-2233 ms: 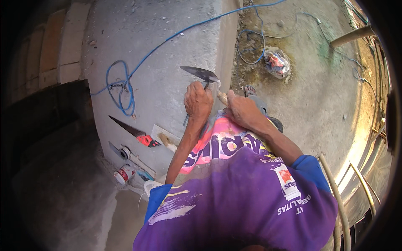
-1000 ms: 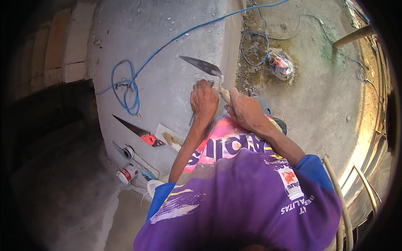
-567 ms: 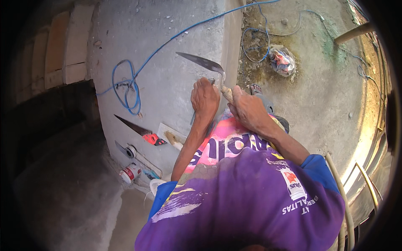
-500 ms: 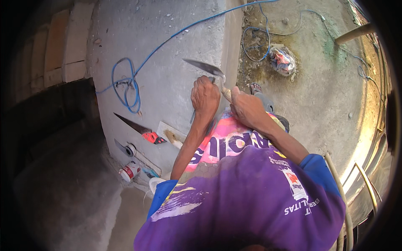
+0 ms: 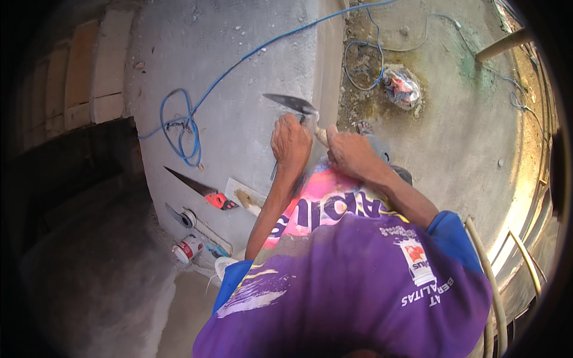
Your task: The person scrapes plaster from a trowel onto a handheld sanding block and then smooths the surface of the block with the trowel.
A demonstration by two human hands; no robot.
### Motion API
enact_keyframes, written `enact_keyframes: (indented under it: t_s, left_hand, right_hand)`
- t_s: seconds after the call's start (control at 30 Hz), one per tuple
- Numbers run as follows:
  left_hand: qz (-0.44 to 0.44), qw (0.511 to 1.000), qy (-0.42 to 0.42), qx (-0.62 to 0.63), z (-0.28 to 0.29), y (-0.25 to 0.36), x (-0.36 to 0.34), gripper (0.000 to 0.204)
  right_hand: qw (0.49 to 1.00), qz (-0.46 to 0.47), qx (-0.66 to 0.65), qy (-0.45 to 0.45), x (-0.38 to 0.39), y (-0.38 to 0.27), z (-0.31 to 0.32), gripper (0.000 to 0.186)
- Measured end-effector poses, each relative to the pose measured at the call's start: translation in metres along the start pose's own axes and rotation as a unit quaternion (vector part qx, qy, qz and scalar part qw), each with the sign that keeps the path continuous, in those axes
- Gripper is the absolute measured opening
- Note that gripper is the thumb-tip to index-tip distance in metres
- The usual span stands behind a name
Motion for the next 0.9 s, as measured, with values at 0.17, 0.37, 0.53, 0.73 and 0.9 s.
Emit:
enact_keyframes:
  t_s: [0.17, 0.37, 0.53, 0.73, 0.9]
  left_hand:
    - [-0.020, 1.000, 0.011, -0.003, 0.004, 0.005, 0.001, 0.017]
    - [-0.010, 1.000, 0.021, -0.010, 0.002, 0.001, 0.001, 0.017]
    - [-0.007, 1.000, 0.017, -0.003, 0.003, 0.002, 0.001, 0.017]
    - [0.010, 1.000, 0.003, 0.003, -0.003, -0.004, 0.000, 0.019]
    - [0.005, 1.000, 0.000, 0.009, 0.005, 0.002, 0.005, 0.021]
  right_hand:
    - [0.992, 0.027, -0.039, 0.117, 0.015, -0.019, 0.032, 0.019]
    - [1.000, -0.001, -0.029, -0.006, -0.004, 0.005, 0.003, 0.023]
    - [1.000, 0.004, -0.023, 0.011, -0.001, 0.002, -0.004, 0.023]
    - [1.000, -0.004, -0.020, 0.008, 0.000, -0.003, 0.010, 0.022]
    - [0.999, -0.009, -0.035, 0.023, 0.006, -0.006, 0.001, 0.022]
Point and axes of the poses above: each hand's wrist, its own x-axis away from the middle knuckle, its own z-axis out of the back of the hand, y = z × x, the point moved 10 cm from there along -x, towards the middle knuckle, and after that the axes turned 7 degrees about -y, right-handed, at the moved point
